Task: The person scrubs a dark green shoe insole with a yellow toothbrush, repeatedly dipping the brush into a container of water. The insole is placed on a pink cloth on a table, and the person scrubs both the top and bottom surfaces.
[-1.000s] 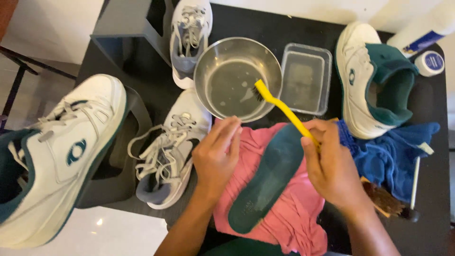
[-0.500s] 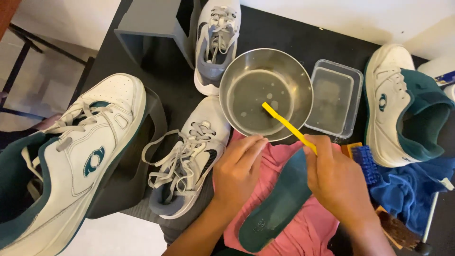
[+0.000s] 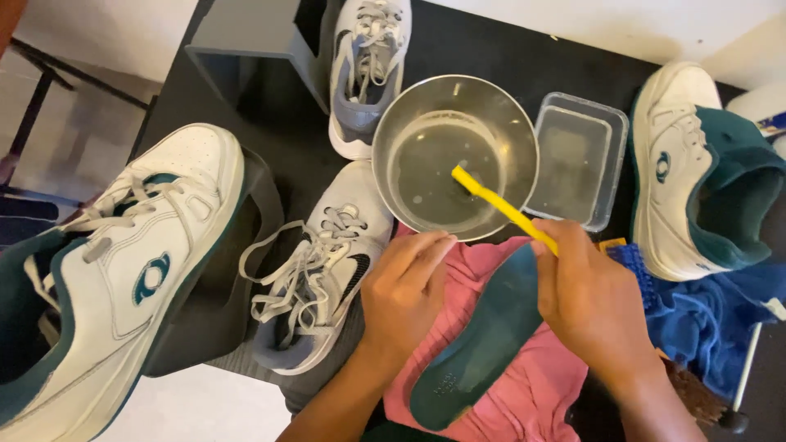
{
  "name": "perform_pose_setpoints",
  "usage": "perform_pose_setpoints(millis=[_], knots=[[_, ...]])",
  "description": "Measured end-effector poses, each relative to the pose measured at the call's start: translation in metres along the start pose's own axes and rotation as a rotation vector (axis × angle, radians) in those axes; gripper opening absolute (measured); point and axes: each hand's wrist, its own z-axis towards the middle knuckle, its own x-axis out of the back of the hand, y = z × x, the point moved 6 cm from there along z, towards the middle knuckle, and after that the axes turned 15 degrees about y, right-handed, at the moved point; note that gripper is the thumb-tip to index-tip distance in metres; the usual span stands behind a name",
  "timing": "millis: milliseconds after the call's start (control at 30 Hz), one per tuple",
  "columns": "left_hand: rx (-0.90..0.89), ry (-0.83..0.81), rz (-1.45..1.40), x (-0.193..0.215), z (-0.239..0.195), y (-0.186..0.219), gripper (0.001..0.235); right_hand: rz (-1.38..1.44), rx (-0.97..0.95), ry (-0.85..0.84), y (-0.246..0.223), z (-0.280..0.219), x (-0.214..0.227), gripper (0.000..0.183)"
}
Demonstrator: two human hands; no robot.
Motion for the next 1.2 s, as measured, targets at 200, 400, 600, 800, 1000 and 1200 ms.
perform_pose_setpoints(millis=[200,400,600,800,1000,1200], knots=[[-0.047,0.005,0.067,-0.004,0.012,0.015,0.009,0.18,-0.077,0.254,0.045,-0.027,0.02,0.029],[-0.091,-0.133,0.21,-0.015,0.013,0.041,0.015,0.09,-0.248,0.268,0.083,-0.048,0.012,0.025],[-0.183,-0.435,0.039,-0.056,0.0,0.077,0.027,0.101,-0.197,0.338,0.094,-0.05,0.012,0.021],[0.017,-0.86,0.114,-0.12,-0.024,0.049,0.061,0.142,-0.163,0.371,0.095,-0.049,0.02,0.016],[-0.183,-0.649,0.208,-0.137,-0.04,0.035,0.069,0.034,-0.176,0.403,0.107,-0.053,0.007,0.016],[-0.243,-0.58,0.222,-0.137,-0.038,0.032,0.057,0.061,-0.172,0.436,0.113,-0.06,-0.001,0.016]])
